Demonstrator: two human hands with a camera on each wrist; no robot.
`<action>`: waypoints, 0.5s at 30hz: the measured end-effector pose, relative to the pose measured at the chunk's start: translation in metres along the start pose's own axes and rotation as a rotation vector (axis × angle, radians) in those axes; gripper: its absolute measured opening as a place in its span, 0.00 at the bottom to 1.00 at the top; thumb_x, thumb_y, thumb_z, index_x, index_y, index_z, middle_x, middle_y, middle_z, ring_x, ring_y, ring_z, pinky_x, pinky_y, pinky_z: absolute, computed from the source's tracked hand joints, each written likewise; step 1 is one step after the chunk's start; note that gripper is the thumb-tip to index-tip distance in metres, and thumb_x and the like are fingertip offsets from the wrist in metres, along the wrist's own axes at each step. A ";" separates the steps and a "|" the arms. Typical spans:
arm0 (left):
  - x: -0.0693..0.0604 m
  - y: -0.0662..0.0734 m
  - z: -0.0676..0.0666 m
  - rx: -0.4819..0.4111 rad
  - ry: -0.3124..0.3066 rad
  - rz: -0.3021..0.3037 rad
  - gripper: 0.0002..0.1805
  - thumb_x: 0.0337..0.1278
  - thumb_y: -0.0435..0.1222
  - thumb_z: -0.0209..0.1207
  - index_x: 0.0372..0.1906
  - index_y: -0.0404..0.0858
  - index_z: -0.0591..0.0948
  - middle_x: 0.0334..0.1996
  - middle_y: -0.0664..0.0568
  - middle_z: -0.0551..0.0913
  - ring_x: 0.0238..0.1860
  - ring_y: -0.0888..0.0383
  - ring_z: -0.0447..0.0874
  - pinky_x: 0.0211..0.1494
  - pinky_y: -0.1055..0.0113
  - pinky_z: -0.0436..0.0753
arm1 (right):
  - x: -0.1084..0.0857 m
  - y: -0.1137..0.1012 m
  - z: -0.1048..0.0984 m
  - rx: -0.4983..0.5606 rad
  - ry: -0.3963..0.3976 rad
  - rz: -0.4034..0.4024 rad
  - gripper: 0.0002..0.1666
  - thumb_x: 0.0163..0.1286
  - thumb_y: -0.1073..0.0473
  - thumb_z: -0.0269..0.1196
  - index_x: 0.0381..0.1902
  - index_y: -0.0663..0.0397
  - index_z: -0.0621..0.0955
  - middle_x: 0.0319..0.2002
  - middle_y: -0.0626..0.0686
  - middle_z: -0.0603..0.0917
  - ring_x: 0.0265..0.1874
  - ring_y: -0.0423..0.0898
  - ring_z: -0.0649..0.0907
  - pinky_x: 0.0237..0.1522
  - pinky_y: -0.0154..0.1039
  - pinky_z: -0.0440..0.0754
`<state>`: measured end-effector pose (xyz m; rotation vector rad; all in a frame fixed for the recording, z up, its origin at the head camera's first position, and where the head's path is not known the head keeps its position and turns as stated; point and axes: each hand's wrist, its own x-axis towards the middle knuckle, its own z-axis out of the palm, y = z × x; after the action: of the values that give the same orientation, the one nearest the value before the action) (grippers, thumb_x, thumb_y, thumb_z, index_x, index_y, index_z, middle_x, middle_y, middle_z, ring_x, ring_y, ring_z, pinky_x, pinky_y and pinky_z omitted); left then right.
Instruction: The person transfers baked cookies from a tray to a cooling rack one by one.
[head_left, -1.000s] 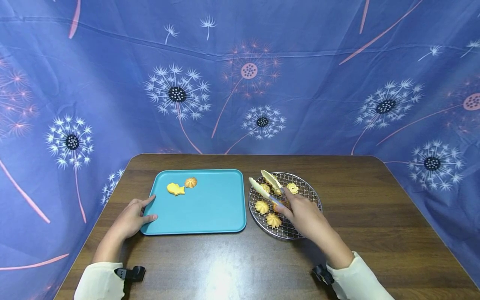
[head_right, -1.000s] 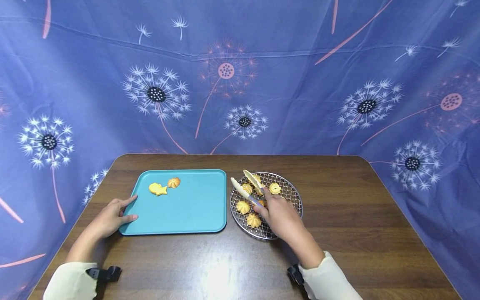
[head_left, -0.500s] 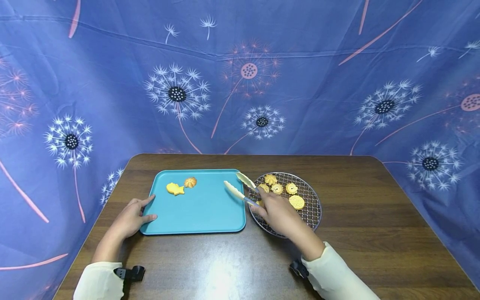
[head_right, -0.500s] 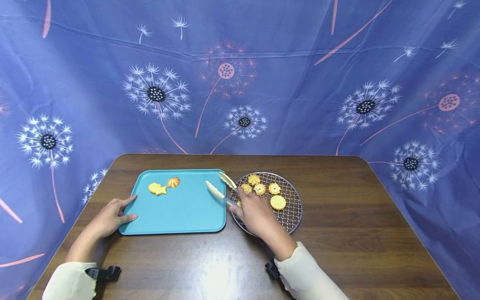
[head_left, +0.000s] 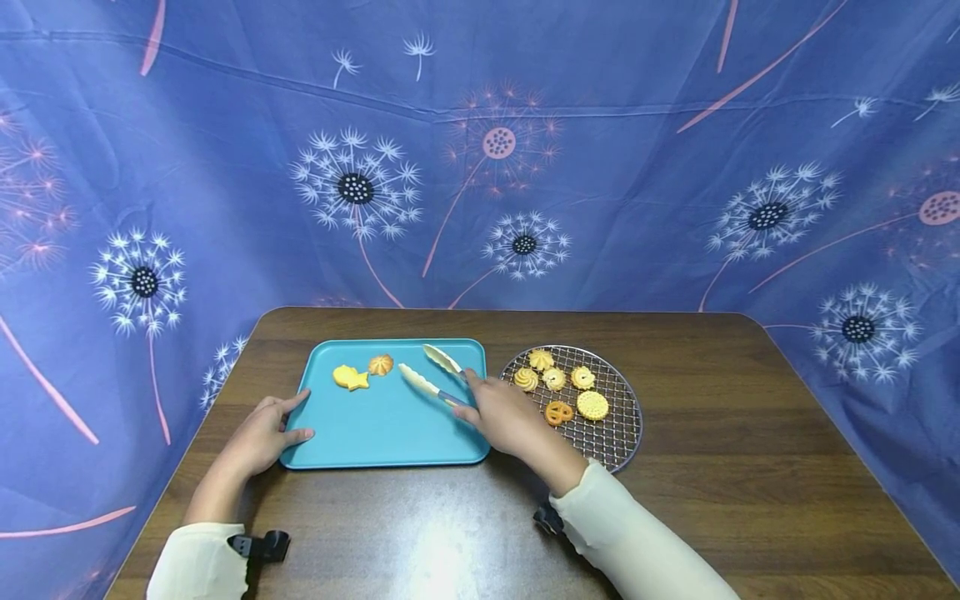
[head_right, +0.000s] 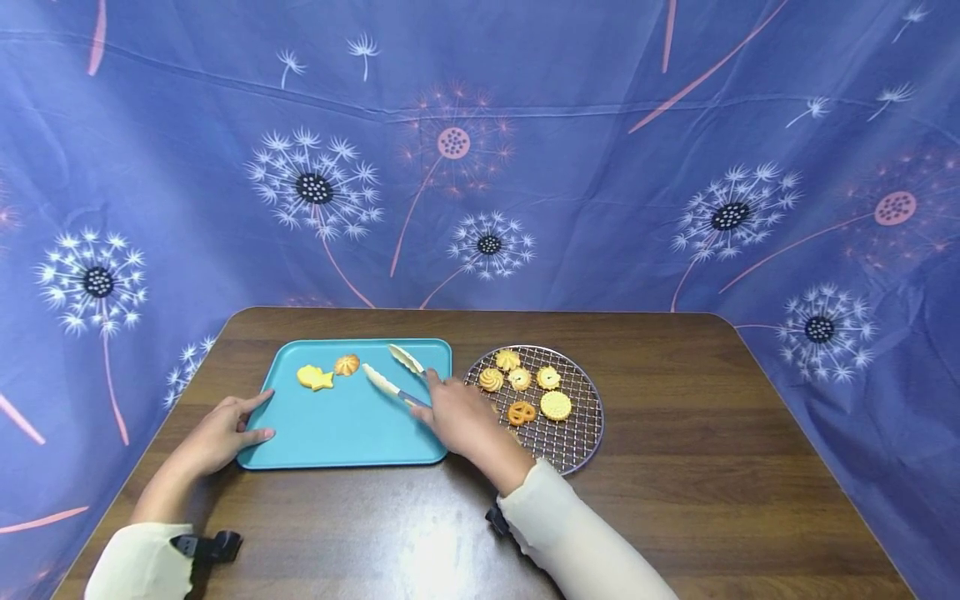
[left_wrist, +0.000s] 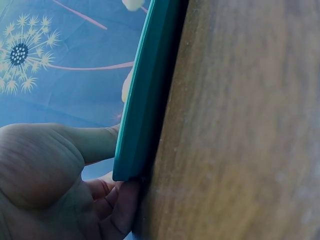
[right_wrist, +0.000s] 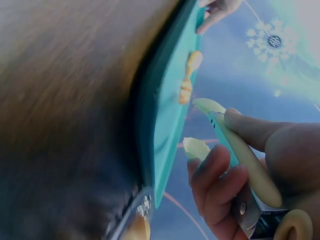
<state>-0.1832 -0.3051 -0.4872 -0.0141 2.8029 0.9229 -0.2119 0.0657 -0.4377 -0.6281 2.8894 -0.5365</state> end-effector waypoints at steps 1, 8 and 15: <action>0.000 0.000 0.000 -0.001 -0.001 -0.001 0.40 0.65 0.35 0.68 0.77 0.29 0.63 0.46 0.38 0.70 0.38 0.49 0.68 0.38 0.60 0.68 | 0.003 -0.003 0.002 -0.010 -0.007 -0.001 0.43 0.76 0.41 0.62 0.77 0.60 0.67 0.63 0.66 0.80 0.61 0.63 0.81 0.59 0.59 0.78; -0.001 0.001 -0.001 -0.005 -0.003 -0.004 0.40 0.65 0.35 0.68 0.77 0.29 0.63 0.47 0.37 0.70 0.38 0.49 0.68 0.39 0.60 0.68 | 0.023 -0.020 0.010 -0.044 -0.046 0.002 0.42 0.76 0.39 0.60 0.78 0.57 0.66 0.63 0.63 0.81 0.59 0.61 0.82 0.59 0.58 0.78; 0.000 0.000 -0.001 0.010 -0.007 -0.008 0.40 0.65 0.36 0.68 0.77 0.30 0.63 0.49 0.36 0.71 0.39 0.49 0.68 0.39 0.60 0.68 | 0.039 -0.031 0.017 -0.064 -0.045 0.003 0.43 0.77 0.38 0.59 0.79 0.56 0.65 0.62 0.61 0.81 0.55 0.60 0.84 0.54 0.54 0.82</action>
<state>-0.1834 -0.3052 -0.4864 -0.0211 2.7985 0.9053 -0.2320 0.0180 -0.4441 -0.6365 2.8746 -0.4261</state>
